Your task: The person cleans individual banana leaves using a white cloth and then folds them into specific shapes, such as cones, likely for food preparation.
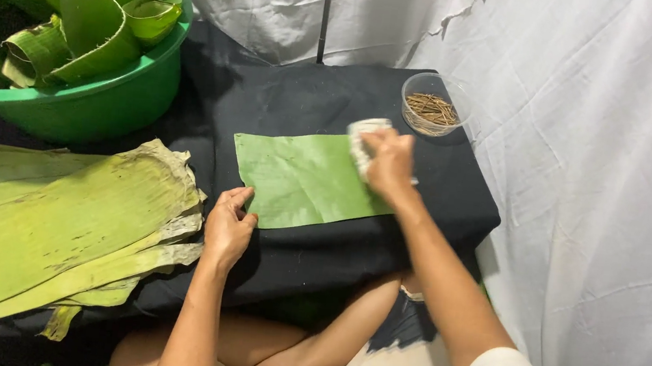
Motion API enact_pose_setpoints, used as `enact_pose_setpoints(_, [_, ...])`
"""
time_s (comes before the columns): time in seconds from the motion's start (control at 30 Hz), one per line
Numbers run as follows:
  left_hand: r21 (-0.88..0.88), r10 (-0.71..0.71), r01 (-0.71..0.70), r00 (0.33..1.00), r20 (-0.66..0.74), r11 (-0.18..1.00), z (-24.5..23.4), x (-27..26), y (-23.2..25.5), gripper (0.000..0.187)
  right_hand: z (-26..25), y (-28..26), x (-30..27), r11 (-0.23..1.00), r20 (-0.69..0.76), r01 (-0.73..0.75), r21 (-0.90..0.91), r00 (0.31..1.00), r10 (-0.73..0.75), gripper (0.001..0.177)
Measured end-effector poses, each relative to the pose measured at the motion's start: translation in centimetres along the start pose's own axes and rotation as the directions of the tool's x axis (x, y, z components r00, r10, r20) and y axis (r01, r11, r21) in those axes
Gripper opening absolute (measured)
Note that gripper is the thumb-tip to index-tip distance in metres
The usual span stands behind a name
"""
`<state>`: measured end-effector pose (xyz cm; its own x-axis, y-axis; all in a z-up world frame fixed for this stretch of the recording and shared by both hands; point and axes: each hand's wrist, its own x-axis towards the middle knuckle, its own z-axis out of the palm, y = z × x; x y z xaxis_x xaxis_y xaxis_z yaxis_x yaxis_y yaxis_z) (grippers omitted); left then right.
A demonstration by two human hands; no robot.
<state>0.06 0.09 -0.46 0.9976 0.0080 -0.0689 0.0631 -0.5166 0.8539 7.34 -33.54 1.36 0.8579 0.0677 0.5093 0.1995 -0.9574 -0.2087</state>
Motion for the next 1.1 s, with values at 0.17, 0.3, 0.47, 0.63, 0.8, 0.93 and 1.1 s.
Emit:
enact_pose_setpoints(0.17, [0.012, 0.005, -0.005, 1.000, -0.004, 1.000, 0.3, 0.2, -0.7, 0.058, -1.6, -13.9, -3.7, 0.935, 0.118, 0.195, 0.297, 0.964, -0.239, 0.043])
enact_pose_setpoints(0.3, [0.026, 0.011, -0.010, 1.000, -0.005, 1.000, 0.4, 0.3, -1.0, 0.058, 0.1, -14.0, -5.9, 0.907, 0.166, 0.248, 0.340, 0.934, -0.317, 0.052])
enact_pose_setpoints(0.47, [0.020, 0.002, -0.002, 1.000, -0.005, 1.000, 0.1, 0.0, -0.4, 0.059, -2.8, -5.1, -7.1, 0.963, 0.153, 0.129, 0.238, 0.974, -0.168, 0.048])
enact_pose_setpoints(0.63, [0.021, 0.018, -0.017, 1.000, -0.019, 1.000, 0.3, 0.0, -1.1, 0.059, -4.0, 2.1, -6.8, 1.000, 0.092, 0.029, 0.011, 0.995, -0.030, 0.059])
enact_pose_setpoints(0.8, [0.006, 0.025, -0.025, 1.000, 0.001, 1.000, -0.2, -0.1, 0.0, 0.059, -5.1, -9.8, -1.7, 0.948, -0.085, 0.262, 0.183, 0.965, -0.250, 0.034])
enact_pose_setpoints(0.93, [0.033, 0.027, -0.026, 1.000, -0.014, 0.999, 0.4, 0.6, -1.1, 0.057, 3.9, -14.9, -0.2, 0.895, 0.024, 0.377, 0.237, 0.919, -0.393, 0.026])
enact_pose_setpoints(1.1, [0.015, 0.000, 0.000, 1.000, -0.006, 1.000, 0.4, 0.4, -0.9, 0.059, 10.2, -12.0, 3.3, 0.952, 0.084, 0.299, 0.068, 0.949, -0.304, 0.027])
